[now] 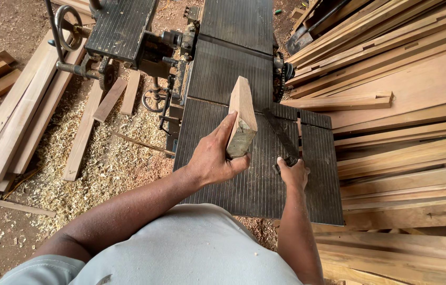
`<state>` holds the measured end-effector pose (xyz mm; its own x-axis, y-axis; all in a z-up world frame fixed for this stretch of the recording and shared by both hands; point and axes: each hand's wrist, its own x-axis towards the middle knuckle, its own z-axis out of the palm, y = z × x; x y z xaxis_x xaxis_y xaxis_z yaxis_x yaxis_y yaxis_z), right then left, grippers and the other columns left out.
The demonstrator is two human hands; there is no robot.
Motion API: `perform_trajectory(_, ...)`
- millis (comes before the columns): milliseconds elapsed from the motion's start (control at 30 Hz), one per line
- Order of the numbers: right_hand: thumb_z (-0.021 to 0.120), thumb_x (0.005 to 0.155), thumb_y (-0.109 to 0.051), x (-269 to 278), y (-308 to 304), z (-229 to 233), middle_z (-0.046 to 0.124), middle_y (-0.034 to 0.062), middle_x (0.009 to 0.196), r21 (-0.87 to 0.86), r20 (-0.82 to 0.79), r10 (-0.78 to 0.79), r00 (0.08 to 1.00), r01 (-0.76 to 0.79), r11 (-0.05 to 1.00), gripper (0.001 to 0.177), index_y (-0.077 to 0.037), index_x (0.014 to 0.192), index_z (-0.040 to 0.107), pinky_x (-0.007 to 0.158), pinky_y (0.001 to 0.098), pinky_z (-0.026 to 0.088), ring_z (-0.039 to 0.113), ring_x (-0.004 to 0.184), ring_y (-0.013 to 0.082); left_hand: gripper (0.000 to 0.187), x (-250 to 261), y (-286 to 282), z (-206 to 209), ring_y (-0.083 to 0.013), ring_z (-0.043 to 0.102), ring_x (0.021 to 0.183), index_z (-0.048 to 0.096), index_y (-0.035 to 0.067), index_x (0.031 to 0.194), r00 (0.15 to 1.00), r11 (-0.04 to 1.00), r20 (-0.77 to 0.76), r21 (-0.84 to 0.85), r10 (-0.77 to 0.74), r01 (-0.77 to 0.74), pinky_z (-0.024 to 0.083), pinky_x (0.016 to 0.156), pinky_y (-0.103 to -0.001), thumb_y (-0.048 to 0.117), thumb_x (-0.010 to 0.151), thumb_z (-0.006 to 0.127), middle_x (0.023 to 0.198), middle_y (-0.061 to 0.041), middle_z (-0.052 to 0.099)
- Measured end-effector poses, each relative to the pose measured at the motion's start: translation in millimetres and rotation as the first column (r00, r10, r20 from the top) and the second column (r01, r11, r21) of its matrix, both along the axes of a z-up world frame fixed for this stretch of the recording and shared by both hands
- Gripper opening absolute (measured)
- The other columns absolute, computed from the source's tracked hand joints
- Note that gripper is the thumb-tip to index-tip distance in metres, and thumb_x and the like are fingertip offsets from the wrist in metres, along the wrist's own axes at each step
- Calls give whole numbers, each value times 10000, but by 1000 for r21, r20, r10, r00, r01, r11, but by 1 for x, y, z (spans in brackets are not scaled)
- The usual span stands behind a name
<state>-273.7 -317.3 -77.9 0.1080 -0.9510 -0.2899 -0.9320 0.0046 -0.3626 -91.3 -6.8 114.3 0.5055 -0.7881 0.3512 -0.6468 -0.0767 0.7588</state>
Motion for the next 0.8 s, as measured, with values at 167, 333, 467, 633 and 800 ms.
perform_trajectory(167, 851, 781, -471, 1, -24, -9, 532, 284, 1308, -85, 30, 38, 999, -36, 996, 859, 63, 1362, 511, 753, 372, 603, 672, 961, 302, 931, 2, -3, 4, -423, 698, 1103, 255, -85, 1550, 999, 1000, 37, -22, -2, 3, 624, 918, -437, 344, 835, 668, 1362, -383, 555)
perform_trajectory(333, 865, 761, -190, 7, -43, 10, 642, 208, 1074, 90, 174, -86, 981, 71, 993, 470, 83, 1096, 679, 482, 247, 542, 660, 681, 165, 719, 23, 4, 13, -371, 661, 1190, 459, -58, 1465, 913, 974, 367, -67, -176, 215, 560, 1000, -458, 208, 853, 726, 1396, -288, 612)
perform_trajectory(467, 814, 762, -111, -16, -39, 36, 716, 142, 823, 127, 303, -93, 948, 57, 990, 327, 44, 1036, 724, 484, 281, 473, 656, 674, 178, 511, 29, 14, 27, -304, 632, 1292, 607, 15, 1348, 764, 935, 577, -3, -289, 355, 497, 1095, -427, 201, 894, 748, 1365, -157, 666)
perform_trajectory(633, 790, 851, -141, -55, -18, 67, 742, 61, 901, 132, 740, -133, 660, 52, 990, 229, -23, 1037, 726, 659, 265, 518, 677, 753, 127, 460, 24, 17, 34, -284, 626, 1302, 642, 24, 1316, 723, 910, 597, 27, -347, 415, 509, 1118, -387, 205, 906, 747, 1355, -134, 669)
perform_trajectory(800, 663, 983, -140, -64, 34, 95, 723, 40, 915, 9, 881, -41, 472, 70, 997, 173, -58, 1128, 711, 706, 261, 507, 646, 791, 126, 486, 24, 12, 39, -288, 631, 1283, 659, 40, 1316, 704, 920, 633, 31, -321, 391, 519, 1099, -390, 207, 872, 762, 1348, -128, 677)
